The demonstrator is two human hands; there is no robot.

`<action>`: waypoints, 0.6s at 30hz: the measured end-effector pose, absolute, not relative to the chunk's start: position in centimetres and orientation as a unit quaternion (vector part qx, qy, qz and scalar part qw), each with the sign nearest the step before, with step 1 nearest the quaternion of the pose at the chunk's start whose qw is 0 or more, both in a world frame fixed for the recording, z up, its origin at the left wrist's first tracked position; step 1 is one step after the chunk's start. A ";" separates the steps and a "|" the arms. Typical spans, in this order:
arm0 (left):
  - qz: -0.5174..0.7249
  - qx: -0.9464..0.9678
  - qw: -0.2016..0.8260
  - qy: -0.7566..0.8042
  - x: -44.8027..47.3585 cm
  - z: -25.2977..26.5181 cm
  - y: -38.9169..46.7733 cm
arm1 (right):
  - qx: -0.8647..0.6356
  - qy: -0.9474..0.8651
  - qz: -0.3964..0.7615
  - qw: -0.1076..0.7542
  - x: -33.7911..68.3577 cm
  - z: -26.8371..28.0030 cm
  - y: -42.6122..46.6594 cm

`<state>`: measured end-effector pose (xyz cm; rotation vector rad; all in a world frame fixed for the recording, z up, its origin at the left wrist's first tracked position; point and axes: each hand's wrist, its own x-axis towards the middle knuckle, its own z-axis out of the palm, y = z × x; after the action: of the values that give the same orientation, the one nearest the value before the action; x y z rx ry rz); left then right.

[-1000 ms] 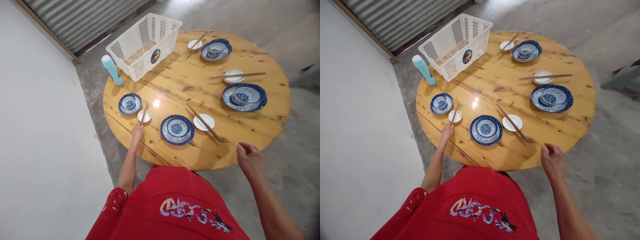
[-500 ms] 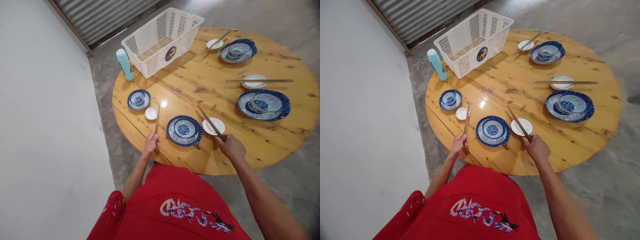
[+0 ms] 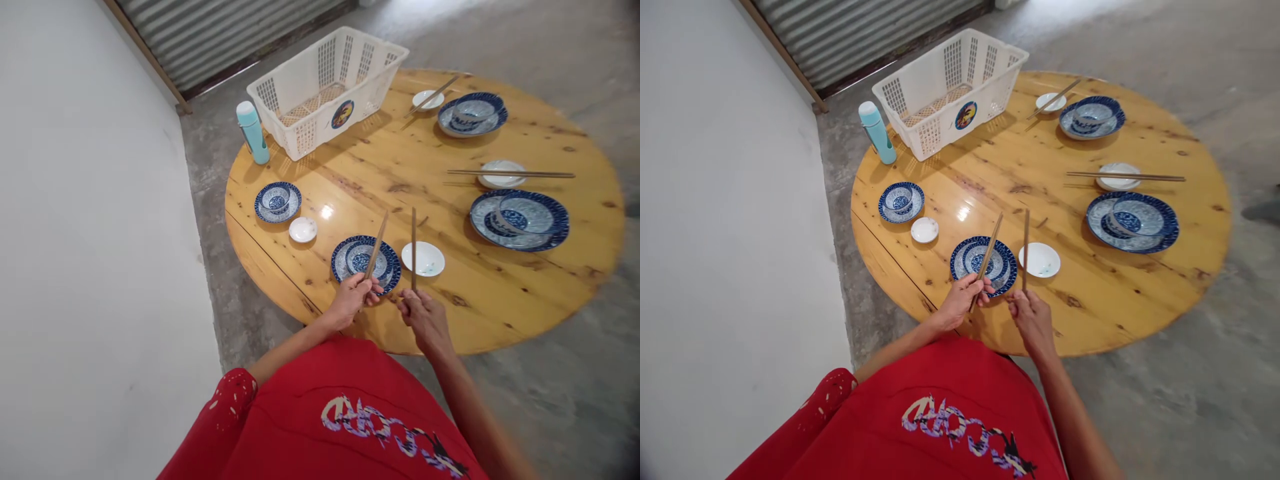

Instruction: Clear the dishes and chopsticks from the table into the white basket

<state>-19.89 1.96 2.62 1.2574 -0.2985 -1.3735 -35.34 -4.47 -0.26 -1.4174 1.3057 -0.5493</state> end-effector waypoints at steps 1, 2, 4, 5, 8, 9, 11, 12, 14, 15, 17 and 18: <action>-0.586 0.540 0.591 -0.126 -20.2 2.6 1.6 | -0.577 0.541 -0.234 0.565 -34.7 0.5 -3.6; -0.582 0.541 0.594 -0.125 -20.5 2.6 1.4 | -0.567 0.534 -0.235 0.581 -34.0 1.1 -2.8; -0.576 0.543 0.598 -0.124 -20.9 2.6 1.0 | -0.564 0.522 -0.238 0.595 -32.9 2.0 -1.7; -0.576 0.545 0.597 -0.122 -21.1 2.6 1.0 | -0.566 0.516 -0.237 0.598 -32.5 2.3 -1.4; -0.574 0.551 0.593 -0.123 -21.4 2.7 1.4 | -0.584 0.507 -0.223 0.594 -31.8 2.1 -0.8; -0.576 0.550 0.591 -0.126 -21.5 2.7 1.6 | -0.594 0.506 -0.216 0.586 -31.8 1.9 -0.7; -0.591 0.540 0.585 -0.133 -21.5 2.6 2.0 | -0.619 0.503 -0.200 0.570 -31.6 1.4 -0.4; -0.598 0.534 0.582 -0.134 -21.4 2.6 2.2 | -0.630 0.498 -0.197 0.562 -31.5 1.2 -0.3; -0.605 0.529 0.579 -0.137 -21.2 2.5 2.5 | -0.651 0.490 -0.201 0.544 -31.2 1.0 -0.1; -0.601 0.531 0.580 -0.140 -21.1 2.5 2.5 | -0.660 0.486 -0.205 0.535 -31.0 1.0 -0.1; -0.589 0.536 0.587 -0.148 -20.7 2.5 2.5 | -0.670 0.477 -0.214 0.527 -30.7 1.0 0.0; -0.585 0.536 0.590 -0.154 -20.6 2.5 2.5 | -0.670 0.474 -0.215 0.529 -30.6 0.9 0.1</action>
<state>-20.57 2.45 2.54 1.2472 -0.3576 -1.3612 -30.59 0.09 0.95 -1.6012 1.1318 -0.5136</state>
